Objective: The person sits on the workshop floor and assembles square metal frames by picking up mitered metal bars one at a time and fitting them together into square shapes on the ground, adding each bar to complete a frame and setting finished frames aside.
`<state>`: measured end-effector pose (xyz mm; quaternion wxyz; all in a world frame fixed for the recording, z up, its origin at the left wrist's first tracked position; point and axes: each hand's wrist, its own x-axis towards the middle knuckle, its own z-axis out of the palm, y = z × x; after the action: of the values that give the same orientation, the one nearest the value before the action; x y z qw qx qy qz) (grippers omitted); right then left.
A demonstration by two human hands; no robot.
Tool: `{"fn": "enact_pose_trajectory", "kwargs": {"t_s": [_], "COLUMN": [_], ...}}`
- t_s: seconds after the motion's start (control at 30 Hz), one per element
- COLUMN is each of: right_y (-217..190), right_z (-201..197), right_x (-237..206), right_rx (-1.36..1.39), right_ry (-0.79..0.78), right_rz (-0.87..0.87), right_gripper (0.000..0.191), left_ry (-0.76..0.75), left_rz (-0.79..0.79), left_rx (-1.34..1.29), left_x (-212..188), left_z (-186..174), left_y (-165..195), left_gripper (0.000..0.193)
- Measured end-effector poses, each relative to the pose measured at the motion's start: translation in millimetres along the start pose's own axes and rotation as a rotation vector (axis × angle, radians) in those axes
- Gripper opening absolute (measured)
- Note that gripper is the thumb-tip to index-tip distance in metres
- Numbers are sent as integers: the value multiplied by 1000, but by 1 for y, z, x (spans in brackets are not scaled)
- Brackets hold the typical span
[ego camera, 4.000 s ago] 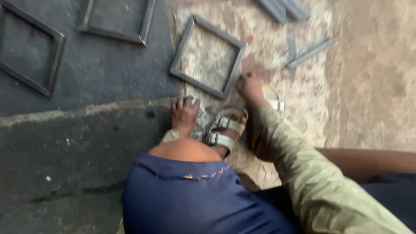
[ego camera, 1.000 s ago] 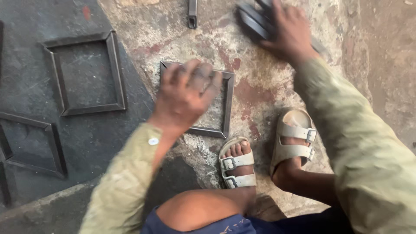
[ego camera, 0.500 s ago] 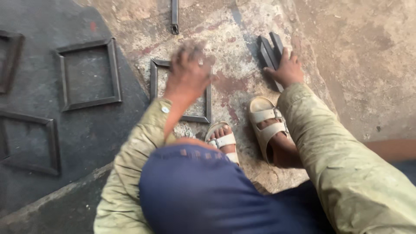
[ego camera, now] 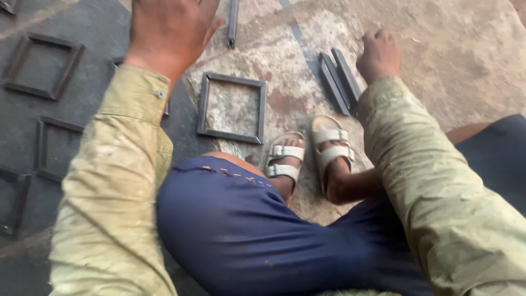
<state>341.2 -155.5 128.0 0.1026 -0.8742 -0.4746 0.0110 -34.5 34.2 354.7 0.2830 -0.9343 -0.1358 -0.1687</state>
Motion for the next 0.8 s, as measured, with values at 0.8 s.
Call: {"fn": "enact_pose_trajectory", "kwargs": {"t_s": [0.8], "right_y": [24], "right_z": [162], "right_x": [-17], "right_rx": [231], "right_ry": [-124], "right_rz": [512], "right_gripper": [51], "left_ry": [-823], "left_rz": [-1064], "left_rx": [-595], "left_x": [0], "left_z": [405], "left_y": [41], "left_gripper": [51]}}
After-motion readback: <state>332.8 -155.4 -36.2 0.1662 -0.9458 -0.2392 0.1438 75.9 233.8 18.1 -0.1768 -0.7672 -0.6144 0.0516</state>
